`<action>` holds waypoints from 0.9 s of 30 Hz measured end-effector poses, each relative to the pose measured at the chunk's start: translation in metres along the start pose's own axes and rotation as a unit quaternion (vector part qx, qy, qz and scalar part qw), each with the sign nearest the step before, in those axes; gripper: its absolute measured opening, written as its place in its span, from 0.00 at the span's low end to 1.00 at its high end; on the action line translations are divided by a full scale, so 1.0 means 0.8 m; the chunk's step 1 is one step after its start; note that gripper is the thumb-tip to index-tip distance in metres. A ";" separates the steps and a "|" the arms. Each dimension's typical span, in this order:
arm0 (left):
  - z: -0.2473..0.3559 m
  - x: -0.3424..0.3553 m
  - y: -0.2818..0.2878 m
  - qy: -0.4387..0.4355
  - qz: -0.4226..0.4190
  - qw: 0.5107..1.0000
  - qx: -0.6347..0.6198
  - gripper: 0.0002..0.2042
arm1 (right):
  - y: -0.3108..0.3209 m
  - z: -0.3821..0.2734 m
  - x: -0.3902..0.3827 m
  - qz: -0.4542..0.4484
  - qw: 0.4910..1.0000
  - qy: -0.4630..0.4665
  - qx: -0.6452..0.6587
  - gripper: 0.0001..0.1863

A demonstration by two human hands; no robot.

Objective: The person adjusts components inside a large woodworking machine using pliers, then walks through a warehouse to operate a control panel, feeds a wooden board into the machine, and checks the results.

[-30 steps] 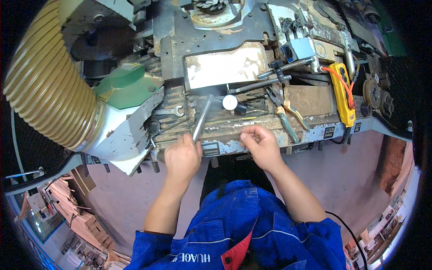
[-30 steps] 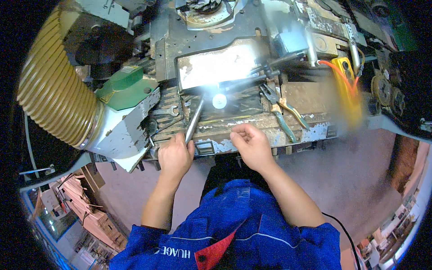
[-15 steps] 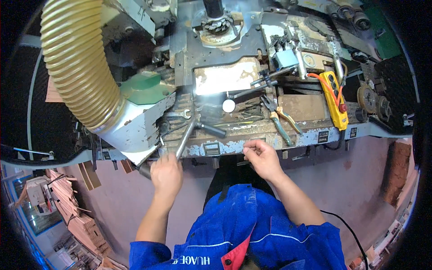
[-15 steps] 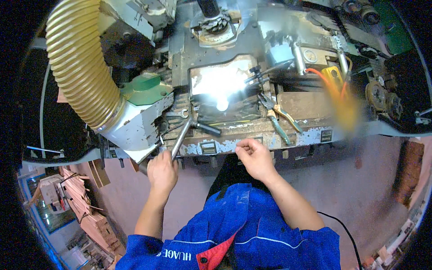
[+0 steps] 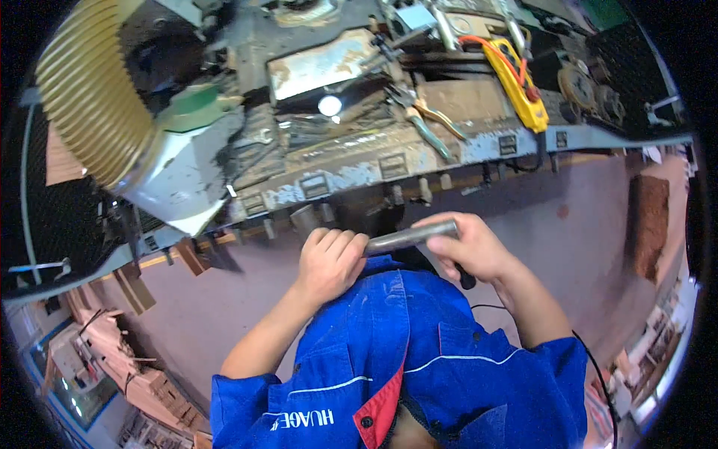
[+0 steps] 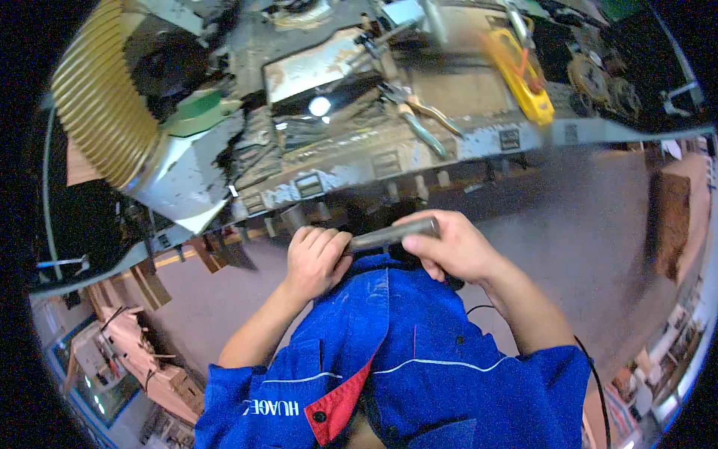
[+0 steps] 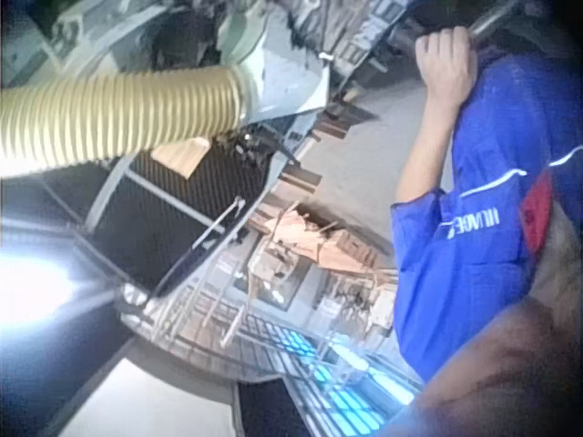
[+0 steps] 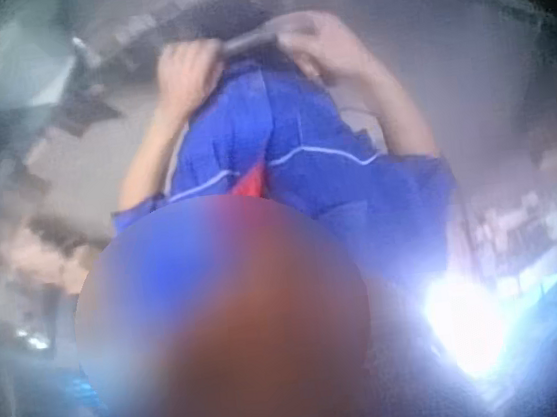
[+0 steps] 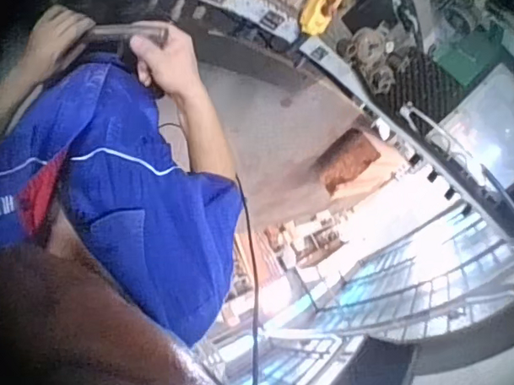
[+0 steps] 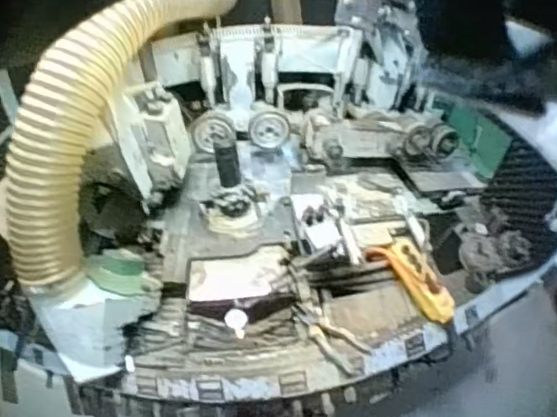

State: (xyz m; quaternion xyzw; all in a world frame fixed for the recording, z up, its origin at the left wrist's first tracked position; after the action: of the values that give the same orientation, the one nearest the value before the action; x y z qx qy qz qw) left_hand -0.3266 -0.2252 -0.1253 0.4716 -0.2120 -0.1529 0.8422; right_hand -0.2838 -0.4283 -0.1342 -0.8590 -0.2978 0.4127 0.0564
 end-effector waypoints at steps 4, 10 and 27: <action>0.013 0.008 -0.060 -0.066 -0.024 0.984 -0.162 0.14 | -0.010 0.014 -0.096 0.143 0.945 0.104 -0.275 0.26; -0.057 -0.037 -0.170 0.327 -0.068 0.866 -0.371 0.15 | -0.013 0.099 -0.153 0.297 0.921 0.060 -0.245 0.26; -0.024 0.065 -0.168 0.100 -0.057 0.993 0.023 0.40 | 0.026 0.154 -0.137 0.338 0.911 -0.023 -0.235 0.24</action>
State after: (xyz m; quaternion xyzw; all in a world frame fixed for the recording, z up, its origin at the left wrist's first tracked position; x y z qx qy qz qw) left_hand -0.2798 -0.3035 -0.2388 0.5155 -0.1025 -0.1478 0.8378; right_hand -0.4189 -0.5247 -0.1477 -0.8872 -0.0790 0.3444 -0.2968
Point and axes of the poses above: each hand's wrist, its own x-axis towards the middle knuckle, its own y-axis out of the back of the hand, z = x × y, the point moved 7 cm from there along x, towards the middle knuckle
